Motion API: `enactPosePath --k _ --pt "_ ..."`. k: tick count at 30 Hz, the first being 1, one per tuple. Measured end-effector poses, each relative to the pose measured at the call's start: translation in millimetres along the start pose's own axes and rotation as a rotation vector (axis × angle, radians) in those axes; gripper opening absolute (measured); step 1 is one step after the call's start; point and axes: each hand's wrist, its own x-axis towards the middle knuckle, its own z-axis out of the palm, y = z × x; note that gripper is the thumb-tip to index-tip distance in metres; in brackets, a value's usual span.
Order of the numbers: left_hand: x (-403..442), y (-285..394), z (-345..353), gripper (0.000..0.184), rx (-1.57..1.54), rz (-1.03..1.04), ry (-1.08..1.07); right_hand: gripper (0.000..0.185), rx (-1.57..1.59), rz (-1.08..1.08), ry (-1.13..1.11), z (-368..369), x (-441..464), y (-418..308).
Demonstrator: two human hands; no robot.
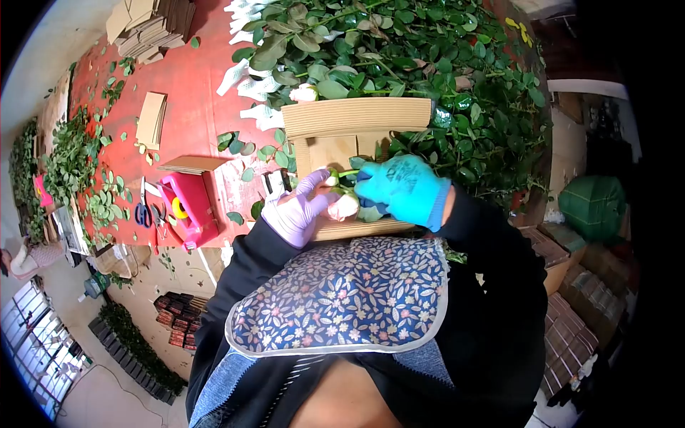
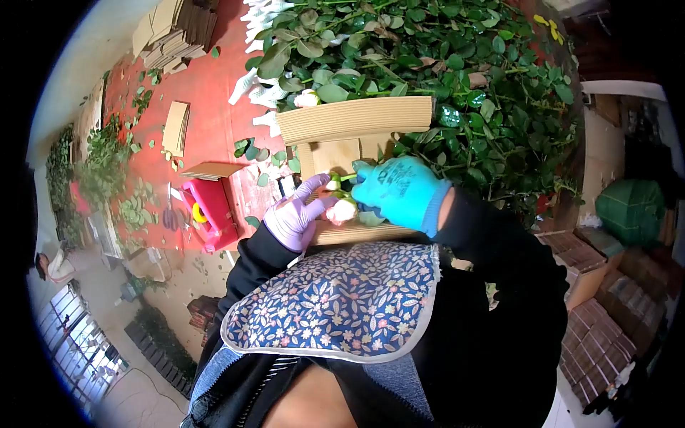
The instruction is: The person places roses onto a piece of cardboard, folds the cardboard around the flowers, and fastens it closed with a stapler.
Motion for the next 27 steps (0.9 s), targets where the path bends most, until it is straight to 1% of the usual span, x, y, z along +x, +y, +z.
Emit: enactPosePath --k 1,2,3,5,6,7,9,10,11,13,16,18,19,21,22,23,25,26,27 --pt "1 -1 1 0.047 -0.023 0.03 0.032 0.02 0.006 -0.005 0.126 -5 -2 2" --pt "-3 -1 -3 0.045 0.02 -0.046 -0.097 0.018 0.094 0.048 0.281 -10 -2 4" --pt "-3 -1 -3 0.045 0.023 -0.044 -0.098 0.027 0.137 0.127 0.083 -35 0 6" --pt "-3 -1 0 0.043 -0.017 -0.059 -0.098 0.024 0.134 0.187 0.352 -29 3 9" --pt "-4 -3 4 0.043 -0.041 -0.046 -0.085 0.021 0.089 0.269 0.277 -32 13 4" --pt "-3 -2 3 0.043 -0.039 -0.041 -0.086 0.024 -0.016 0.217 0.357 -21 22 3" --pt "-2 -2 2 0.044 0.036 0.0 -0.068 0.025 -0.151 0.221 0.254 4 39 3" --pt "-2 -1 2 0.044 0.039 0.0 -0.069 0.025 -0.262 0.235 0.134 19 47 3" --pt "-3 -1 4 0.046 0.011 -0.021 -0.077 0.025 -0.409 0.22 0.068 30 49 2" --pt "-3 3 -1 0.047 -0.02 -0.052 -0.084 0.032 -0.4 0.15 0.055 24 44 0" --pt "-4 4 -2 0.048 0.049 -0.065 -0.095 0.037 -0.46 0.151 0.042 33 41 2" --pt "-2 -2 3 0.037 -0.178 -0.042 0.095 0.038 -0.477 0.156 0.034 30 39 -2" --pt "-1 2 -2 0.037 -0.176 -0.041 0.106 0.039 -0.488 0.164 0.029 27 38 -4" --pt "2 15 -15 0.04 0.147 -0.035 0.156 0.037 -0.44 0.182 -0.03 34 40 -3" --pt "5 18 -14 0.04 0.161 -0.001 0.228 0.037 -0.433 0.161 -0.027 32 39 -4" --pt "4 16 -11 0.05 0.181 -0.059 0.16 0.038 -0.431 0.14 -0.026 30 38 -5" --pt "8 15 -7 0.048 0.183 -0.097 0.103 0.04 -0.447 0.16 -0.018 32 37 -7" --pt "8 21 -10 0.047 0.177 -0.19 0.012 0.018 -0.491 0.075 0.202 36 36 -3" --pt "7 20 -11 0.048 0.166 -0.192 0.002 0.019 -0.479 0.092 0.158 24 36 -9"
